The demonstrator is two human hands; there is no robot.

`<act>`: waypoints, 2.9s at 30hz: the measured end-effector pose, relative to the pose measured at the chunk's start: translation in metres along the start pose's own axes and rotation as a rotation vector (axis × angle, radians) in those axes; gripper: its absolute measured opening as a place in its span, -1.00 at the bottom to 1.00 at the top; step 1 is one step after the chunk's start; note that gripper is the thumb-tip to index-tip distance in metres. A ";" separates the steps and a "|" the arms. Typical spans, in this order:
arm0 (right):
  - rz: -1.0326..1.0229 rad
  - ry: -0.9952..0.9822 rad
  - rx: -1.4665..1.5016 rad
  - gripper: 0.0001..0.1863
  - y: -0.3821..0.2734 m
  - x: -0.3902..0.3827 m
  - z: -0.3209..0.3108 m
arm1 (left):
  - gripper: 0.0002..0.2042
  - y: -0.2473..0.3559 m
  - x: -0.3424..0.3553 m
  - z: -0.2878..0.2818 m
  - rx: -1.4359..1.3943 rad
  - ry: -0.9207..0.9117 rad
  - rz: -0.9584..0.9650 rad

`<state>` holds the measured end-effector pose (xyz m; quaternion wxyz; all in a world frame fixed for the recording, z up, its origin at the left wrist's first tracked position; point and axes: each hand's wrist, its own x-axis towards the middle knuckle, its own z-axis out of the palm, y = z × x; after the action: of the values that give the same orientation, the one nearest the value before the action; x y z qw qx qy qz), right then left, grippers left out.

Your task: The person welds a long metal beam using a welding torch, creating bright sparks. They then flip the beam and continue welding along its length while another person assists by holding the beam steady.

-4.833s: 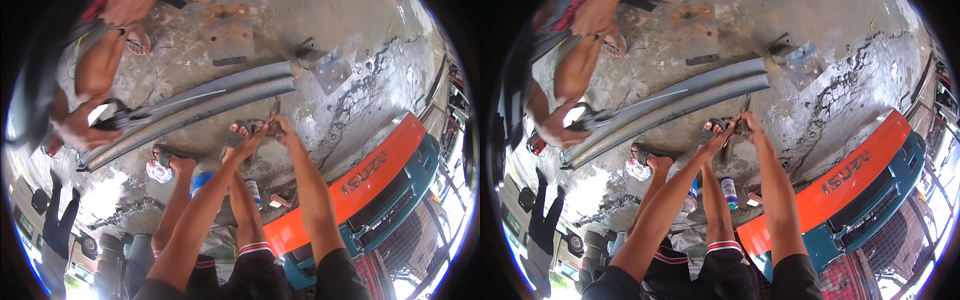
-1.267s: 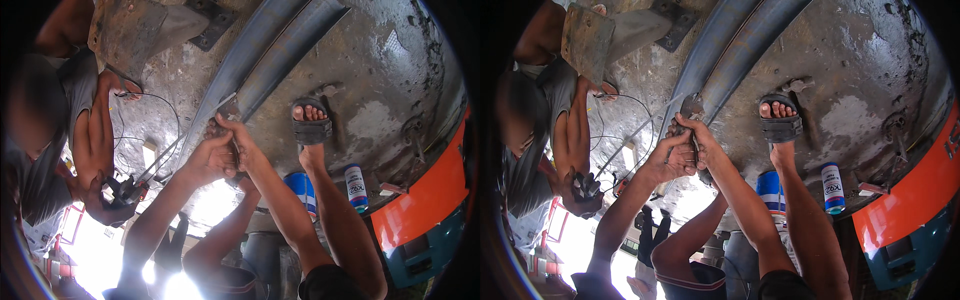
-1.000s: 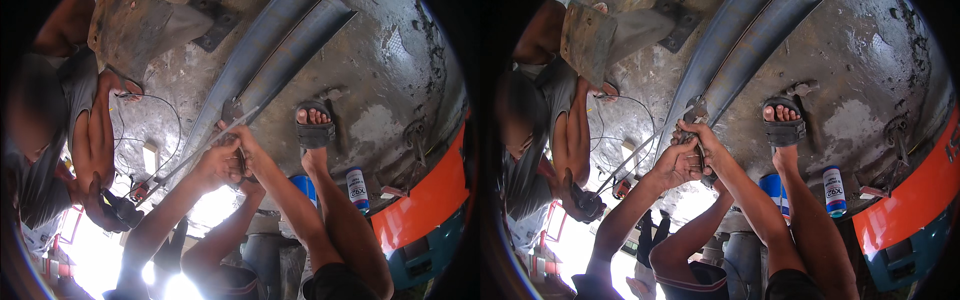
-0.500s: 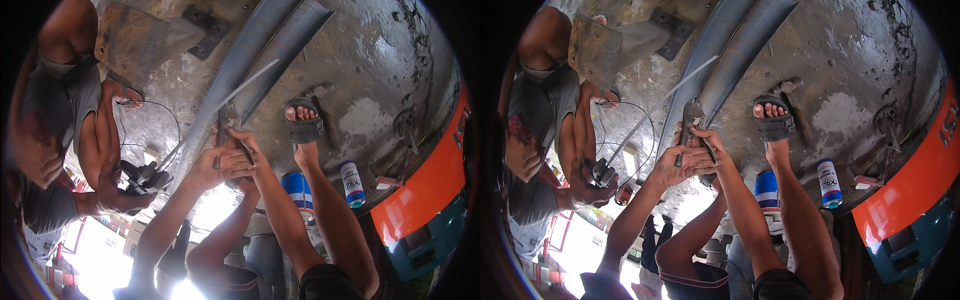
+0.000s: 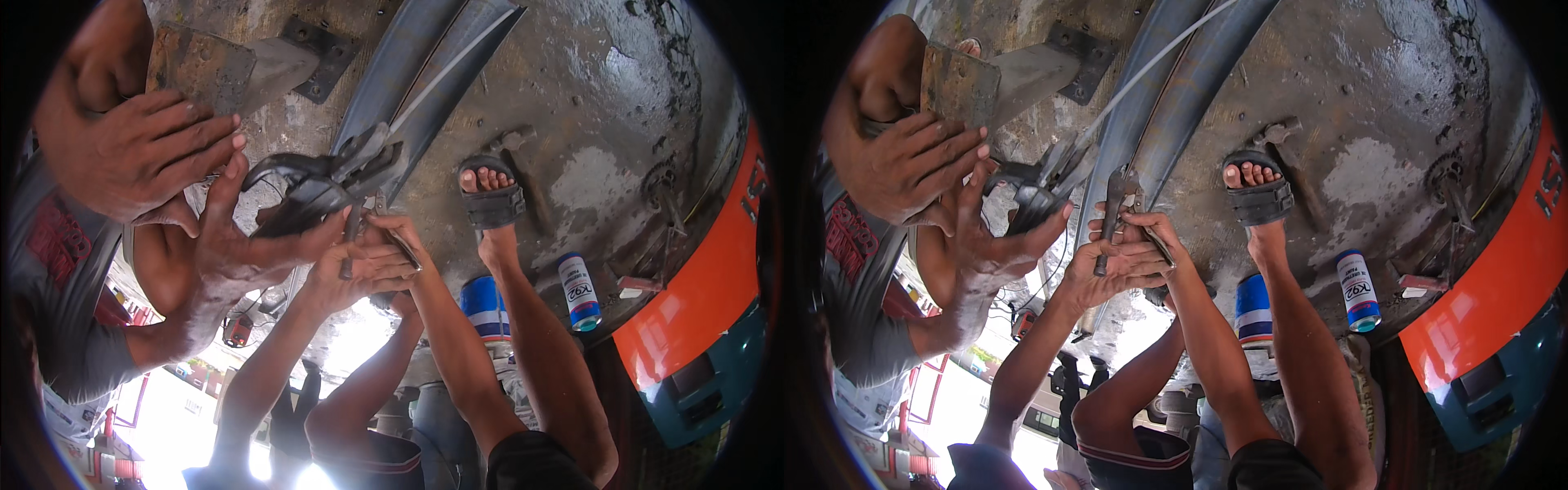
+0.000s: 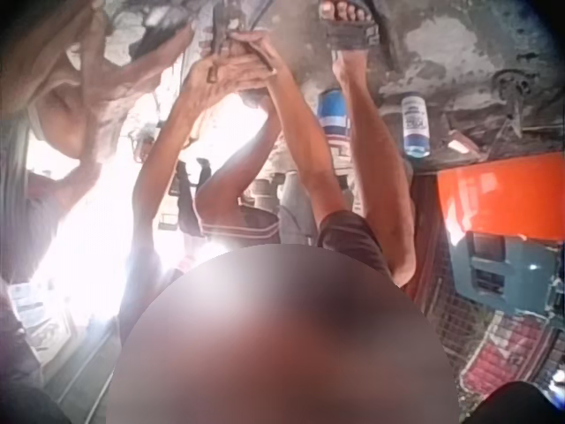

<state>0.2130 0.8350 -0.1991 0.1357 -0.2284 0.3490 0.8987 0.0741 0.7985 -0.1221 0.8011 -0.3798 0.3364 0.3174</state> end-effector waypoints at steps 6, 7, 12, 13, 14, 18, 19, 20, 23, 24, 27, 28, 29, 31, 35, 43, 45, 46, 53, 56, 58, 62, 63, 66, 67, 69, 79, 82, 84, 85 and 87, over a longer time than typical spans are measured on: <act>-0.001 0.226 -0.071 -0.62 0.002 0.006 0.008 | -0.51 -0.006 0.004 -0.001 -0.111 0.092 0.065; -0.014 0.258 -0.071 -0.67 0.003 0.008 0.010 | -0.56 -0.006 0.003 0.003 -0.064 0.138 0.070; -0.040 0.331 -0.163 -0.64 0.008 0.027 0.019 | -0.59 0.005 -0.004 0.023 0.204 0.284 0.154; -0.032 0.334 -0.165 -0.63 0.008 0.028 0.019 | -0.58 0.011 -0.005 0.024 0.129 0.285 0.112; -0.043 0.346 -0.167 -0.64 0.008 0.030 0.022 | -0.56 0.016 -0.007 0.025 0.054 0.288 0.075; 0.004 0.383 -0.193 -0.64 0.008 0.035 0.023 | -0.56 0.018 -0.003 0.018 0.005 0.311 0.025; 0.038 0.389 -0.206 -0.64 0.008 0.036 0.021 | -0.55 0.018 -0.002 0.013 0.025 0.326 0.020; 0.022 0.382 -0.214 -0.62 0.008 0.037 0.020 | -0.54 0.017 -0.002 0.011 0.048 0.342 0.013; -0.005 0.392 -0.259 -0.59 0.010 0.035 0.021 | -0.52 0.017 -0.002 0.010 0.070 0.301 0.011; -0.001 0.418 -0.286 -0.58 0.006 0.031 0.024 | -0.51 0.016 -0.003 0.011 0.067 0.273 0.014; -0.253 0.745 -0.404 -0.53 0.006 0.005 0.016 | -0.43 0.019 -0.002 0.007 0.041 0.131 -0.031; -0.395 0.844 -0.529 -0.52 0.017 -0.007 0.012 | -0.41 0.020 -0.002 0.005 0.014 0.121 -0.051; -0.522 0.957 -0.669 -0.51 0.026 -0.018 0.017 | -0.38 0.020 -0.002 0.000 -0.016 0.109 -0.069; -0.798 1.058 -1.124 -0.50 0.058 -0.048 0.063 | -0.31 0.021 -0.002 -0.012 -0.063 0.124 -0.098; -0.367 1.002 -1.724 -0.50 0.091 -0.043 0.096 | -0.29 0.021 0.003 -0.015 0.098 -0.019 -0.078; -0.250 0.893 -1.675 -0.56 0.086 -0.031 0.086 | -0.38 0.005 0.012 -0.025 0.061 -0.056 0.015; -0.197 0.976 -1.794 -0.62 0.079 -0.031 0.092 | -0.46 0.002 0.016 -0.014 -0.007 -0.061 0.005; -0.169 1.019 -1.851 -0.65 0.076 -0.031 0.095 | -0.46 0.001 0.018 -0.009 -0.029 -0.038 -0.005; 0.011 0.977 -2.957 -0.86 0.091 -0.004 0.105 | -0.57 0.001 0.041 -0.030 0.014 -0.035 0.051; 0.223 0.754 -3.470 -0.79 0.103 -0.005 0.102 | -0.61 0.007 0.028 -0.026 0.091 -0.024 0.070; 0.027 0.964 -3.572 -0.73 0.108 -0.008 0.106 | -0.64 0.010 0.021 -0.027 0.151 -0.022 0.095; -0.104 0.886 -2.320 -0.47 0.045 -0.040 0.145 | -0.70 0.006 0.033 -0.065 0.068 0.194 0.038; -0.250 1.054 -2.066 -0.36 0.023 -0.044 0.125 | -0.66 0.005 0.034 -0.043 0.056 0.217 0.062; -0.058 1.158 -1.716 -0.27 -0.004 -0.030 0.108 | -0.60 0.003 0.028 0.012 0.062 0.284 0.092; 0.107 1.125 -1.673 -0.27 -0.006 -0.019 0.107 | -0.59 0.004 0.027 0.019 0.064 0.308 0.100; 0.312 1.115 -1.567 -0.27 0.001 0.011 0.110 | -0.56 -0.002 0.017 0.018 0.003 0.296 0.138; 0.453 1.208 -1.824 -0.38 0.000 0.039 0.126 | -0.73 -0.006 0.026 -0.005 0.021 0.089 0.266; 0.422 1.206 -1.820 -0.36 0.004 0.042 0.118 | -0.75 -0.006 0.020 0.000 0.073 0.265 0.292; 0.248 1.153 -1.916 -0.34 -0.003 0.031 0.097 | -0.76 -0.005 0.016 0.030 0.166 0.327 0.308; 0.089 1.118 -1.999 -0.29 -0.016 0.015 0.073 | -0.67 -0.003 0.028 0.032 0.188 0.227 0.290; 0.022 0.947 -2.030 -0.21 0.007 0.012 0.078 | -0.75 -0.001 0.005 0.004 0.180 0.275 0.267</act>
<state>0.1750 0.8849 -0.1505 -0.2677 -0.5490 -0.5274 0.5905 0.0785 0.8023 -0.1234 0.7293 -0.2986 0.5168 0.3345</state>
